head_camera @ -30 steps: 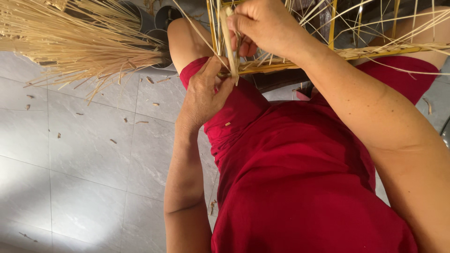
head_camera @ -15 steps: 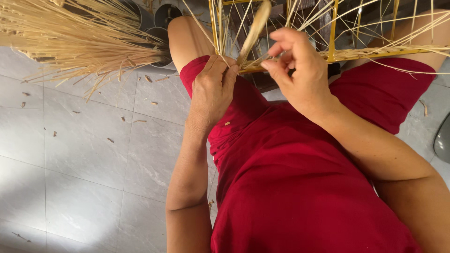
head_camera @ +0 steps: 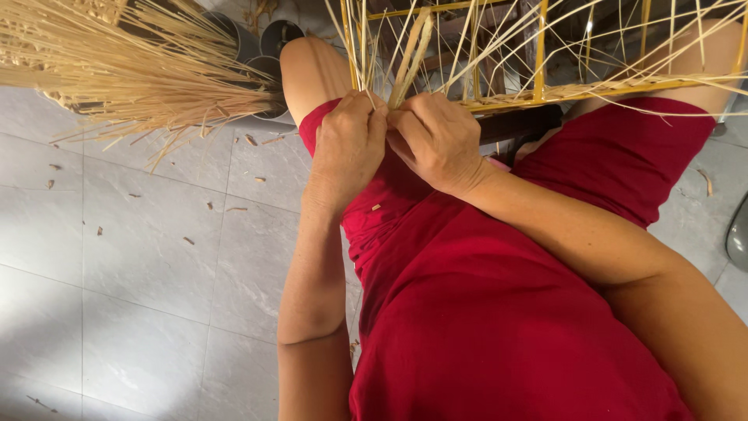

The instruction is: The person sits with a woven water hyacinth basket on their lap and trims excess woven strands with yellow-handled scissors. They then turn the basket frame over and weave thin strands into the yellow frame, pulling and threading the strands by hand to continue the basket.

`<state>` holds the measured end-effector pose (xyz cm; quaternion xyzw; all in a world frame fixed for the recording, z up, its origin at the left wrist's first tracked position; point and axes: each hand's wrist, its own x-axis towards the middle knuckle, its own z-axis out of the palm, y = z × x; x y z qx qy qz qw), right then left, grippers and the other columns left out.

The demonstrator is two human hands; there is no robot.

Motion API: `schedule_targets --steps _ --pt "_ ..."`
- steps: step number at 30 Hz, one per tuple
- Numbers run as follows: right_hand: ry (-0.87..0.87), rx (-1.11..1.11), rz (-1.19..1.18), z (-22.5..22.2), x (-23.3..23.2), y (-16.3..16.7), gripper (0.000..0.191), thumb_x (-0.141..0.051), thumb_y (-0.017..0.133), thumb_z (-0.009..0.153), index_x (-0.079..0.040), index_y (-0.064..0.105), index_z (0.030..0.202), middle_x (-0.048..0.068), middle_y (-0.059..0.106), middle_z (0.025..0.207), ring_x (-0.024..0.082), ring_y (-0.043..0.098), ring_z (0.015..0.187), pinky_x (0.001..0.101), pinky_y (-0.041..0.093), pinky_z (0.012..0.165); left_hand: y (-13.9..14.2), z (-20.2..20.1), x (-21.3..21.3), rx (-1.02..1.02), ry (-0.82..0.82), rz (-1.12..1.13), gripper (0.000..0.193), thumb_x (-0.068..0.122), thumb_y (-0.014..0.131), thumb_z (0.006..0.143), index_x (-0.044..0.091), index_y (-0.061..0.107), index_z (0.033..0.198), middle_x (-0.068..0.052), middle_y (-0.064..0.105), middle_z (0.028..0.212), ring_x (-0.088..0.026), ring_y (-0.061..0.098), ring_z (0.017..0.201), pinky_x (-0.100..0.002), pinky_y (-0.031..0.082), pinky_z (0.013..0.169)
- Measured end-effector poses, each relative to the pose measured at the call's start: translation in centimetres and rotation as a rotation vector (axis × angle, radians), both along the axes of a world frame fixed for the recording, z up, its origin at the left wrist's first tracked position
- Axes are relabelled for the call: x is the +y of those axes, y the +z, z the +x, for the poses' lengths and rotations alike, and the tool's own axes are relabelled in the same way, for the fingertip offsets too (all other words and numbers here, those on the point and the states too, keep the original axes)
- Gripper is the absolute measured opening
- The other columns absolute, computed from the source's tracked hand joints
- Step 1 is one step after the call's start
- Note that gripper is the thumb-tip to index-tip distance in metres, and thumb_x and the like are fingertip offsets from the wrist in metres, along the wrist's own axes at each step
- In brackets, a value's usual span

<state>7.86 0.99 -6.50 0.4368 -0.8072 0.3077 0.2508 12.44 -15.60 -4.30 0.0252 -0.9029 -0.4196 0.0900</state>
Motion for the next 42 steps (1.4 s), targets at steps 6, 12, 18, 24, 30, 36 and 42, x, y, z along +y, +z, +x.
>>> schedule_targets --steps 6,12,18,24,30,36,42 --pt "0.232 -0.035 -0.005 -0.4 1.3 -0.6 0.022 -0.013 0.087 0.082 -0.011 0.066 0.089 0.002 0.058 0.094 0.017 0.058 0.078 0.0317 0.046 0.062 0.1 0.6 0.3 0.035 -0.010 0.033 0.009 0.008 0.059 0.104 -0.001 0.057 0.103 -0.020 0.068 0.100 -0.041 0.068 0.090 -0.048 0.053 0.075" --pt "0.833 -0.600 0.163 2.6 6.0 3.3 0.015 -0.012 0.072 0.089 -0.008 0.059 0.081 0.005 0.062 0.092 0.021 0.062 0.082 0.0346 0.053 0.070 0.8 0.8 0.5 -0.027 0.000 0.039 0.010 0.012 0.058 0.107 0.003 0.056 0.108 -0.018 0.068 0.103 -0.040 0.069 0.092 -0.048 0.054 0.074" --pt "0.838 -1.008 -0.031 0.9 8.8 6.7 0.021 -0.002 0.074 0.093 -0.009 0.070 0.112 0.002 0.071 0.105 0.014 0.073 0.092 0.0259 0.062 0.080 0.7 0.5 0.6 -0.034 0.004 0.003 0.011 0.013 0.059 0.107 0.003 0.055 0.106 -0.015 0.068 0.107 -0.039 0.069 0.094 -0.049 0.055 0.074" --pt "0.382 -0.340 0.078 0.5 3.4 0.7 0.040 0.000 0.075 0.088 -0.011 0.073 0.126 0.011 0.057 0.123 0.023 0.066 0.100 0.0297 0.062 0.087 0.6 0.3 0.7 -0.042 0.011 0.000 0.011 0.013 0.060 0.106 0.003 0.055 0.104 -0.015 0.068 0.105 -0.038 0.070 0.093 -0.048 0.055 0.073" --pt "0.483 -0.382 -0.109 0.1 5.0 -0.2 0.021 -0.002 0.079 0.095 0.000 0.067 0.113 0.013 0.065 0.118 0.023 0.070 0.101 0.0305 0.061 0.088 0.5 0.2 0.7 -0.019 -0.002 0.005 0.011 0.011 0.059 0.105 0.002 0.053 0.107 -0.015 0.068 0.105 -0.040 0.068 0.094 -0.048 0.053 0.076" --pt "0.435 -0.624 -0.193 0.7 7.7 1.6 0.008 0.003 0.067 0.101 -0.003 0.066 0.106 0.010 0.068 0.116 0.018 0.072 0.101 0.0272 0.062 0.086 0.6 0.5 0.2 -0.018 -0.050 0.124 0.010 0.007 0.055 0.108 0.002 0.064 0.107 -0.012 0.069 0.107 -0.031 0.071 0.089 -0.040 0.055 0.075" --pt "0.434 -0.644 -0.276 0.2 5.5 3.0 0.003 0.000 0.063 0.104 -0.001 0.066 0.105 0.009 0.069 0.110 0.015 0.071 0.092 0.0259 0.059 0.080 1.0 0.3 -1.7 -0.042 -0.230 0.203 0.022 0.005 0.059 0.103 0.004 0.072 0.121 -0.011 0.069 0.109 -0.026 0.069 0.089 -0.035 0.056 0.079"
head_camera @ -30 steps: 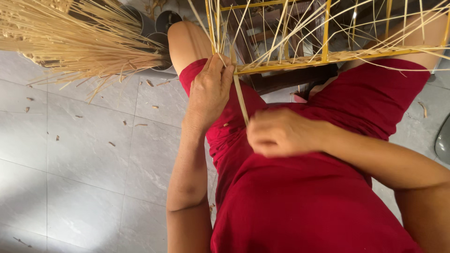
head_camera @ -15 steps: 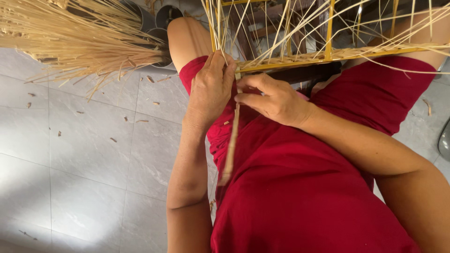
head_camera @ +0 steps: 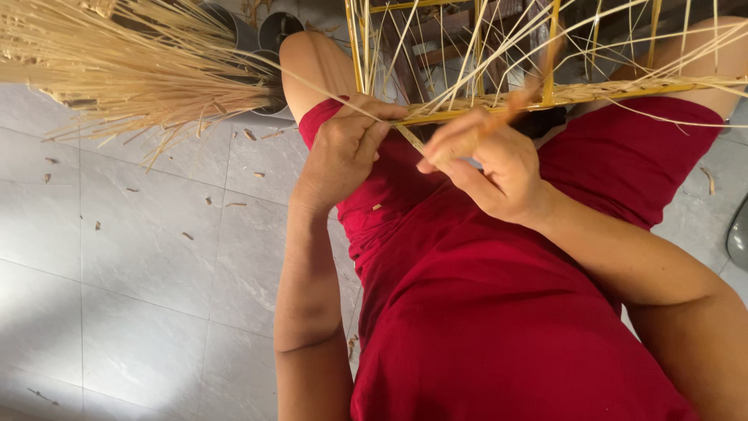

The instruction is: The person sits with a woven water hyacinth basket on their lap and trims excess woven strands with yellow-handled scissors. They then turn the basket frame over and weave thin strands into the yellow frame, pulling and threading the strands by hand to continue the basket.

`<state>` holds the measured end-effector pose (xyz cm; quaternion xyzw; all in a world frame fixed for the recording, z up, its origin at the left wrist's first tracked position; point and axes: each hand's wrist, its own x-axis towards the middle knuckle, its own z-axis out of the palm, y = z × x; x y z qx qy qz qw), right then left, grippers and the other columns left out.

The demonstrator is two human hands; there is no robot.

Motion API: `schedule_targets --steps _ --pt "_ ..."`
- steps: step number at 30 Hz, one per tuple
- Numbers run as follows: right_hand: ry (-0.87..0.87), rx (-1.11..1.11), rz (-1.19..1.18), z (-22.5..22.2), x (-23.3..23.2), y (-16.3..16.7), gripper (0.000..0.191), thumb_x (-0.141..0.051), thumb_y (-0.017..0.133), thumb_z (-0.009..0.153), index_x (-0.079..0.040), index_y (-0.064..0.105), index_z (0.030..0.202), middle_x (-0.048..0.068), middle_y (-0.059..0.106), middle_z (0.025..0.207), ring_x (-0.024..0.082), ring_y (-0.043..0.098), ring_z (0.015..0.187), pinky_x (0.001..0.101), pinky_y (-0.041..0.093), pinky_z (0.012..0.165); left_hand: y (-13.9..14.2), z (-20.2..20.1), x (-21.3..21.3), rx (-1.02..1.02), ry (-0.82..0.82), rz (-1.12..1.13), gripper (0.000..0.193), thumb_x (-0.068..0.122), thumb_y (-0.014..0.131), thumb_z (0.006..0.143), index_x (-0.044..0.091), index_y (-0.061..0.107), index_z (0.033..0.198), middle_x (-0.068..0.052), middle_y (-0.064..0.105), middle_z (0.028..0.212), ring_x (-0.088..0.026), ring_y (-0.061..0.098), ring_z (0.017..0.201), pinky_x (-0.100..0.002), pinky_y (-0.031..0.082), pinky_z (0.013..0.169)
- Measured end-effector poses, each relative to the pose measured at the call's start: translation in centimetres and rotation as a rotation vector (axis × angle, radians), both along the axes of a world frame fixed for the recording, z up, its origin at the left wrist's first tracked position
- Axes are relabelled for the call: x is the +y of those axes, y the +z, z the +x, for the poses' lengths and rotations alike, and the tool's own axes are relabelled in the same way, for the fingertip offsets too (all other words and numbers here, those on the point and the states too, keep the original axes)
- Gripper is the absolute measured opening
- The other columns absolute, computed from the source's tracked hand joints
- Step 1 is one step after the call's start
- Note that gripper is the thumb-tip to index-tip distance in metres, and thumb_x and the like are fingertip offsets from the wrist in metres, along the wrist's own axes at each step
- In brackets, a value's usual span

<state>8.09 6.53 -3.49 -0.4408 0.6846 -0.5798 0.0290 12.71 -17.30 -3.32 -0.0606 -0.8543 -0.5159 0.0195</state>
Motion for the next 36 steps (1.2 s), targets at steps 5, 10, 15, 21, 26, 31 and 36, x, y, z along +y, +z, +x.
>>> schedule_targets --steps 5,10,15,21,26,31,36 --pt "0.030 -0.332 -0.197 -2.3 -2.6 1.1 0.012 -0.006 0.053 0.116 0.004 0.061 0.117 0.011 0.066 0.118 0.013 0.073 0.103 0.0269 0.066 0.090 -0.1 -0.4 0.6 -0.009 0.043 -0.106 0.022 0.009 0.073 0.095 0.007 0.075 0.116 -0.010 0.070 0.105 -0.023 0.071 0.090 -0.034 0.055 0.077" --pt "-0.102 -0.382 0.247 -3.1 -1.1 1.4 0.016 -0.006 0.058 0.112 -0.001 0.070 0.122 0.008 0.072 0.099 0.011 0.073 0.079 0.0226 0.062 0.067 -0.6 -0.2 1.1 -0.141 0.174 -0.014 0.018 0.009 0.073 0.094 0.008 0.078 0.111 -0.009 0.071 0.096 -0.023 0.068 0.079 -0.033 0.053 0.073" --pt "-0.151 -0.614 0.349 -2.7 -2.3 -0.7 0.032 -0.011 0.067 0.099 -0.010 0.064 0.131 0.004 0.071 0.087 0.006 0.061 0.061 0.0214 0.054 0.053 -1.4 0.0 0.8 -0.017 0.100 0.120 0.013 0.006 0.067 0.099 0.006 0.075 0.110 -0.008 0.073 0.106 -0.019 0.073 0.095 -0.031 0.057 0.083" --pt "-0.023 0.115 0.095 -2.5 -4.3 -1.5 0.011 -0.005 0.074 0.105 -0.012 0.068 0.110 0.002 0.067 0.100 0.010 0.067 0.089 0.0226 0.059 0.076 -1.3 -0.3 1.5 -0.051 0.235 -0.022 0.009 0.007 0.069 0.098 0.001 0.072 0.103 -0.011 0.072 0.098 -0.022 0.072 0.084 -0.033 0.055 0.074" --pt "0.243 0.107 0.155 -3.5 -3.3 0.8 0.019 -0.004 0.072 0.099 -0.009 0.071 0.117 0.003 0.067 0.109 0.015 0.069 0.097 0.0256 0.061 0.084 -0.6 -1.0 2.2 -0.186 0.324 -0.074 0.013 0.018 0.072 0.094 0.006 0.077 0.095 -0.006 0.075 0.086 -0.018 0.074 0.071 -0.032 0.054 0.065" --pt "-0.001 0.627 0.218 -7.3 -3.3 1.9 0.029 0.008 0.069 0.094 -0.002 0.069 0.121 0.013 0.061 0.128 0.025 0.066 0.110 0.0308 0.059 0.093 -0.3 -0.9 2.4 -0.119 0.292 -0.010 0.015 0.017 0.066 0.099 0.009 0.080 0.100 -0.004 0.074 0.092 -0.016 0.073 0.077 -0.031 0.054 0.068" --pt "-0.084 0.841 0.314 -9.3 -4.9 0.4 0.025 0.001 0.075 0.085 -0.003 0.069 0.109 0.017 0.061 0.124 0.032 0.065 0.109 0.0372 0.056 0.091 -0.7 -0.5 1.9 -0.125 0.223 0.077 0.013 0.012 0.066 0.100 0.006 0.076 0.106 -0.005 0.072 0.096 -0.015 0.069 0.081 -0.030 0.054 0.073"
